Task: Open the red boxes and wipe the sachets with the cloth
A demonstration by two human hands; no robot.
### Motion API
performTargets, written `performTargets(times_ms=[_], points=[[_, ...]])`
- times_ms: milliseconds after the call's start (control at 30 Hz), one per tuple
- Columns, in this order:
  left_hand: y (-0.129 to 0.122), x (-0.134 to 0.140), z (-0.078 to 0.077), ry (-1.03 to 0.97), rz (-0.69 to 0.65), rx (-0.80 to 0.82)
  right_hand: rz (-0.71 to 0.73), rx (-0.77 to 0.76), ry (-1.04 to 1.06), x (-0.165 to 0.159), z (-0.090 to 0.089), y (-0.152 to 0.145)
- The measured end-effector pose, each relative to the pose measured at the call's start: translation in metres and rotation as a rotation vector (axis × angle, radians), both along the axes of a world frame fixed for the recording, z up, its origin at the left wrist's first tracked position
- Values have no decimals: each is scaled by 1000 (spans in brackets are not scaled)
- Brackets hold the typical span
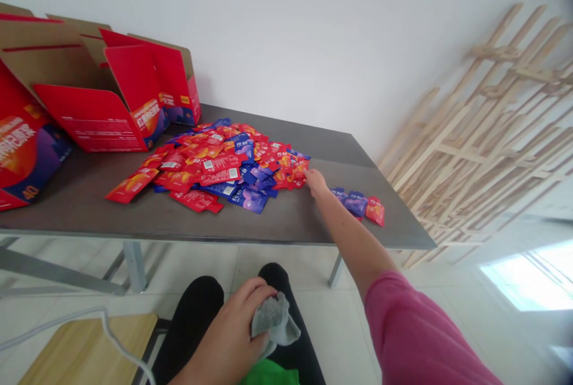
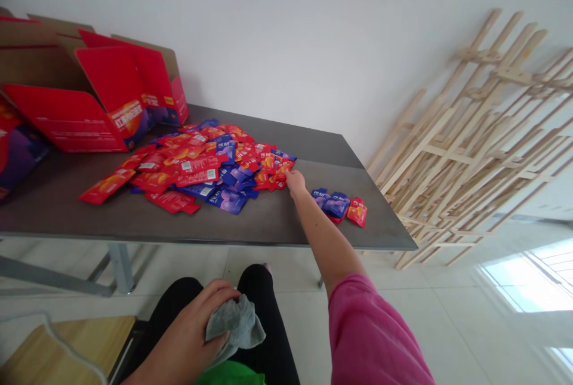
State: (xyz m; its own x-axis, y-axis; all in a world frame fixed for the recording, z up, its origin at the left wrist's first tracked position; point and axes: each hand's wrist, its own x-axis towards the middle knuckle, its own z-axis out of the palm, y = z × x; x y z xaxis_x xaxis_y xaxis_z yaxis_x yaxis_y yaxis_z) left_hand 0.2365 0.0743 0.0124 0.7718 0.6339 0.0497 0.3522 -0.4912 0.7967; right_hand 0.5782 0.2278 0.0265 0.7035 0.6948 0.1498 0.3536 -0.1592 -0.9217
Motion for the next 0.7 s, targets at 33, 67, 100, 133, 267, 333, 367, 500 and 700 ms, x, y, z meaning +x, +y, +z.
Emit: performTargets(times_ms=[33, 67, 100, 133, 267, 333, 367, 500, 700], points=[[1, -2, -1, -11, 11, 10, 5, 1, 18, -4, 1, -9], [2, -3, -3, -28, 28, 22, 11, 5, 28, -9, 2, -21], [3, -4, -4, -52, 53, 37, 17, 24, 41, -16, 3, -35], [5, -4, -5, -85, 92, 56, 24, 47, 48, -24, 3, -53], [17, 8, 10, -329, 384, 158, 68, 123, 66, -82, 3, -133], [25, 23, 27, -457, 546, 196, 115, 142, 86, -117, 3, -167], [29, 31, 35, -503, 579, 219, 163, 136, 106, -134, 3, -181], [34, 58, 51, -495, 319, 344, 218, 184, 197, -176, -1, -204], [0, 48, 12, -300, -47, 237, 65, 319, 348, -168, -8, -196]])
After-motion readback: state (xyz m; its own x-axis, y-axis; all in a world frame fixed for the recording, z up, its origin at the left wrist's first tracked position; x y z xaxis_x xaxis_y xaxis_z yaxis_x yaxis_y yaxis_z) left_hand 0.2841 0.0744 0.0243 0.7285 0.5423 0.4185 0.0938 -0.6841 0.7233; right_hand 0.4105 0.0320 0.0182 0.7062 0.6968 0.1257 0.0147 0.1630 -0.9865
